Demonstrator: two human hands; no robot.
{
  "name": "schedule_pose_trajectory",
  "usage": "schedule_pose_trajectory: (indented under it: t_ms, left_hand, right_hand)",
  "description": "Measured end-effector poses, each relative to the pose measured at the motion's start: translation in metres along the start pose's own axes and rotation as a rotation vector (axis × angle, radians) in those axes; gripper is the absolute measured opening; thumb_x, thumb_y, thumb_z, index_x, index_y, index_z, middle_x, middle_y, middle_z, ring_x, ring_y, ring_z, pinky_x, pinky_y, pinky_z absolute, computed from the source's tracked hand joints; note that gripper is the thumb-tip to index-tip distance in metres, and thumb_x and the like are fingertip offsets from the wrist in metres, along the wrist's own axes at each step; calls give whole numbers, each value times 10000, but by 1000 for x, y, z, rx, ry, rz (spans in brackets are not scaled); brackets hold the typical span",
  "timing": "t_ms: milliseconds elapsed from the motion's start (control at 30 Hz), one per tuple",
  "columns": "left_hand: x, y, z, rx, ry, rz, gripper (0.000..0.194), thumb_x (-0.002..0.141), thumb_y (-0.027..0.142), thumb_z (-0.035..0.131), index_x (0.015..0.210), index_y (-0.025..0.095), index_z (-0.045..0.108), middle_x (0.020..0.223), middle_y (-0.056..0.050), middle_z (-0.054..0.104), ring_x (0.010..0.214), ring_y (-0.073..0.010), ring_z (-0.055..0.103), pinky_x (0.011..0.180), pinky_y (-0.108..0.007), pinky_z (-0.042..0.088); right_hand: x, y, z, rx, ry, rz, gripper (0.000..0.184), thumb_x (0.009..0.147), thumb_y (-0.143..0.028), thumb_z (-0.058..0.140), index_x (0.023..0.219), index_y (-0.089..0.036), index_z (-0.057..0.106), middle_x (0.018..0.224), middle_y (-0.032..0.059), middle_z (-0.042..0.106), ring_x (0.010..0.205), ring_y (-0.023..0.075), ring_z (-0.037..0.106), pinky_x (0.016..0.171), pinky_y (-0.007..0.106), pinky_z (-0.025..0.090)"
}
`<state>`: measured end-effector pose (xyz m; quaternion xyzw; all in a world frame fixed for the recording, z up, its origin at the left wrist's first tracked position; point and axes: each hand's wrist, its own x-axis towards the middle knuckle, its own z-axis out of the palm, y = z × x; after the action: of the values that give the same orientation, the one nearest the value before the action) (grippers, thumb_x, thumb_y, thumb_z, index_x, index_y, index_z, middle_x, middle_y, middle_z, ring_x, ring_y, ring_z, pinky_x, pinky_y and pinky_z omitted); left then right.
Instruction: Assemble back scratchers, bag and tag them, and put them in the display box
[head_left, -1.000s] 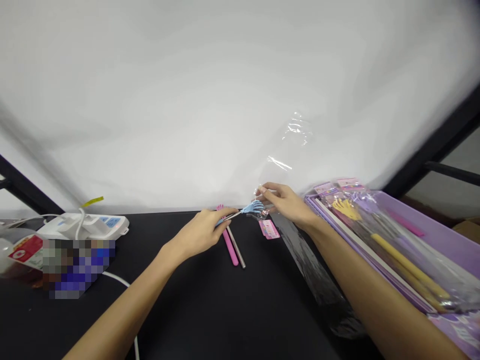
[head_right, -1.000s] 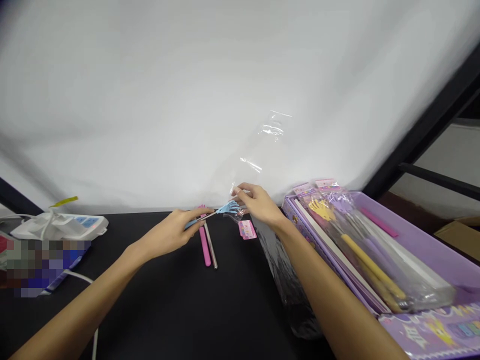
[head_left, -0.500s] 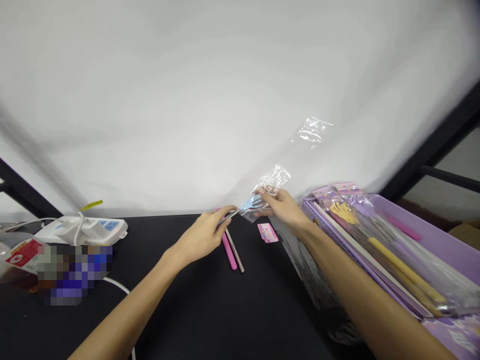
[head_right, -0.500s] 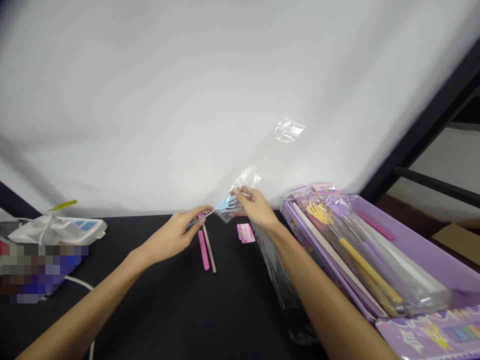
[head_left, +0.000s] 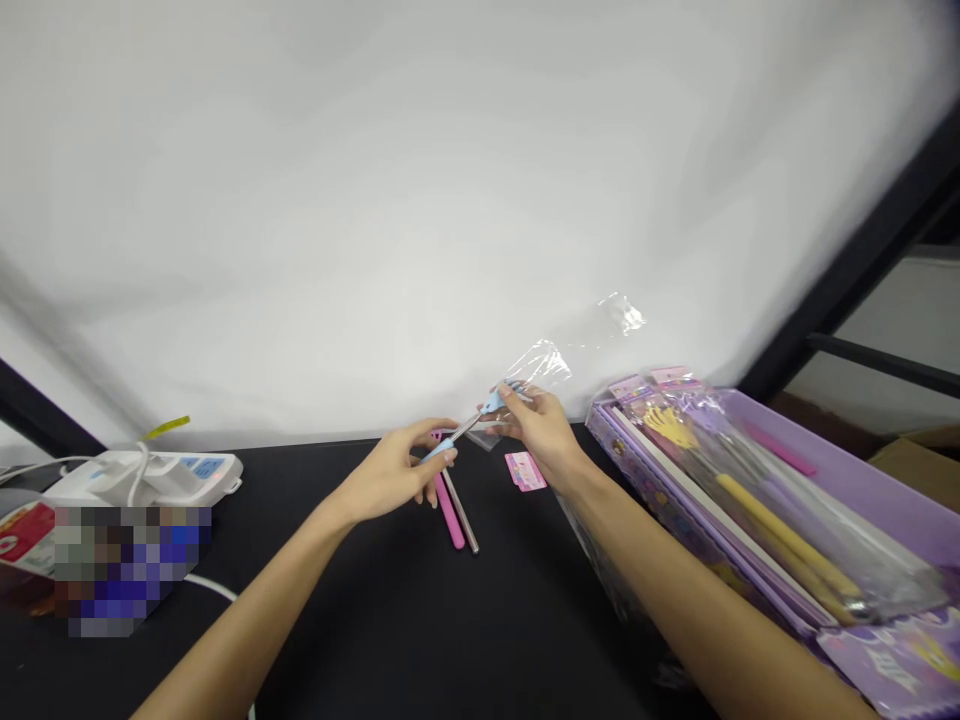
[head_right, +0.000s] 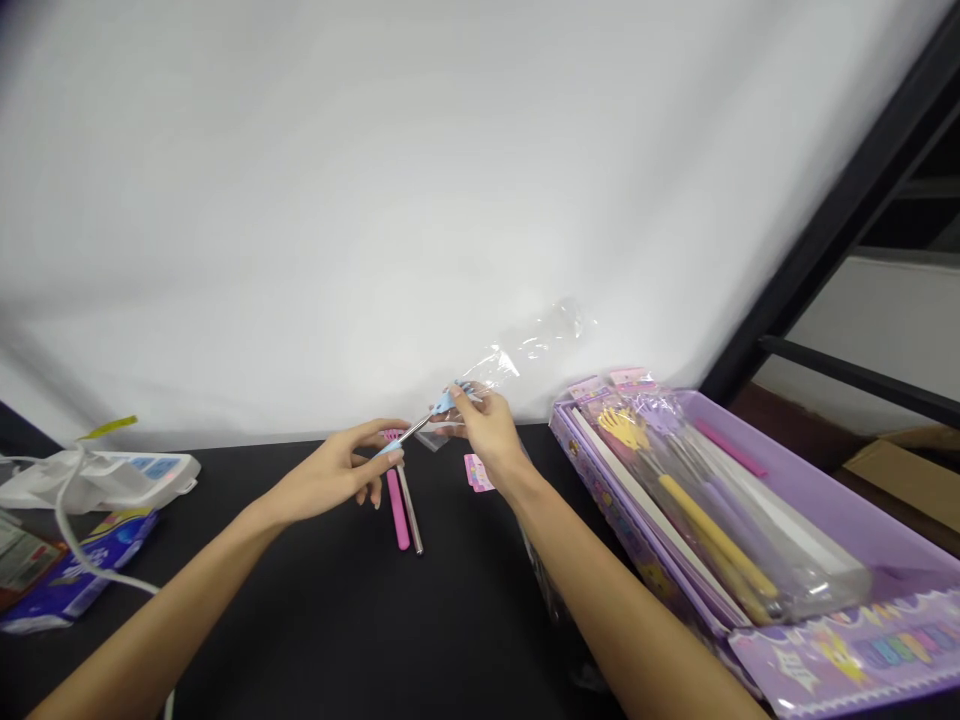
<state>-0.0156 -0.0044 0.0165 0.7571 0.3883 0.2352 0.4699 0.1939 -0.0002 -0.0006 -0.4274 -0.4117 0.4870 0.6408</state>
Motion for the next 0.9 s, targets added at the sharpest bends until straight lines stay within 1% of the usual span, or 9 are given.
schedule_pose_trajectory:
  t_ms: [100, 233, 400, 500, 600, 700, 800, 833, 900]
  left_hand:
    - [1, 0, -7, -106, -91, -50, 582, 883, 475, 568, 1375, 188, 447, 871, -61, 672, 600, -129, 631, 565, -261, 505]
    - [2, -1, -9, -188, -69, -23, 611, 882, 469, 586, 1395, 174, 434, 840, -68, 693, 601, -119, 607, 578, -259, 476]
    - [3, -2, -3, -268, -34, 41, 649, 901, 448, 582, 1448, 172, 365, 803, -63, 699, 595, -118, 601, 573, -254, 446]
    - [5, -2, 4, -313, -5, 68, 603, 903, 439, 586, 1412, 160, 421, 775, -53, 689, 604, -121, 615, 576, -250, 452]
    - [7, -3, 9, -334, 23, 71, 535, 892, 449, 600, 1305, 117, 527, 758, -58, 686, 618, -132, 637, 612, -268, 488]
    - [9, -6, 11, -361, 87, 55, 459, 866, 442, 638, 1175, 102, 617, 897, -104, 716, 786, -176, 688, 770, -325, 540]
    - [9, -9, 9, -468, 78, 50, 428, 809, 360, 724, 1162, 130, 646, 1154, -127, 689, 1031, -210, 664, 974, -365, 497]
    - [9, -10, 8, -510, 58, 46, 449, 787, 334, 749, 1177, 138, 645, 1186, -124, 682, 1068, -215, 654, 1005, -365, 480]
    - [8, -10, 6, -556, 40, 28, 474, 751, 309, 783, 1172, 134, 651, 1145, -124, 704, 1063, -221, 664, 1008, -355, 477]
  right_hand:
    - [5, -3, -9, 51, 80, -30, 315, 746, -434, 753, 864, -175, 617, 764, 53, 719, 720, 192, 716, 647, 296, 593]
    - [6, -6, -13, 107, 81, -41, 295, 762, -440, 739, 866, -192, 619, 807, 55, 732, 828, 208, 722, 719, 306, 587]
    - [-4, -7, 2, 140, -14, -4, 329, 769, -466, 726, 915, -187, 631, 852, 66, 743, 879, 220, 717, 725, 309, 564]
    - [-11, -5, 11, 113, -86, -21, 325, 775, -485, 713, 880, -189, 635, 849, 57, 740, 927, 228, 708, 796, 332, 539]
    - [-13, -2, 15, 52, -147, -77, 300, 810, -483, 677, 856, -189, 639, 882, 55, 738, 984, 229, 688, 855, 345, 502]
    - [-13, 2, 15, -17, -154, -111, 292, 846, -478, 636, 868, -187, 647, 911, 63, 734, 995, 226, 673, 847, 339, 478]
    - [-12, 5, 14, -16, -127, -105, 301, 834, -484, 649, 862, -185, 652, 894, 59, 726, 968, 228, 670, 823, 339, 471]
    - [-12, 6, 13, -2, -122, -94, 306, 824, -487, 660, 857, -183, 653, 886, 56, 722, 961, 229, 670, 820, 339, 470]
    - [-12, 7, 12, 22, -125, -53, 320, 807, -494, 678, 854, -178, 653, 868, 56, 719, 951, 226, 666, 817, 335, 468]
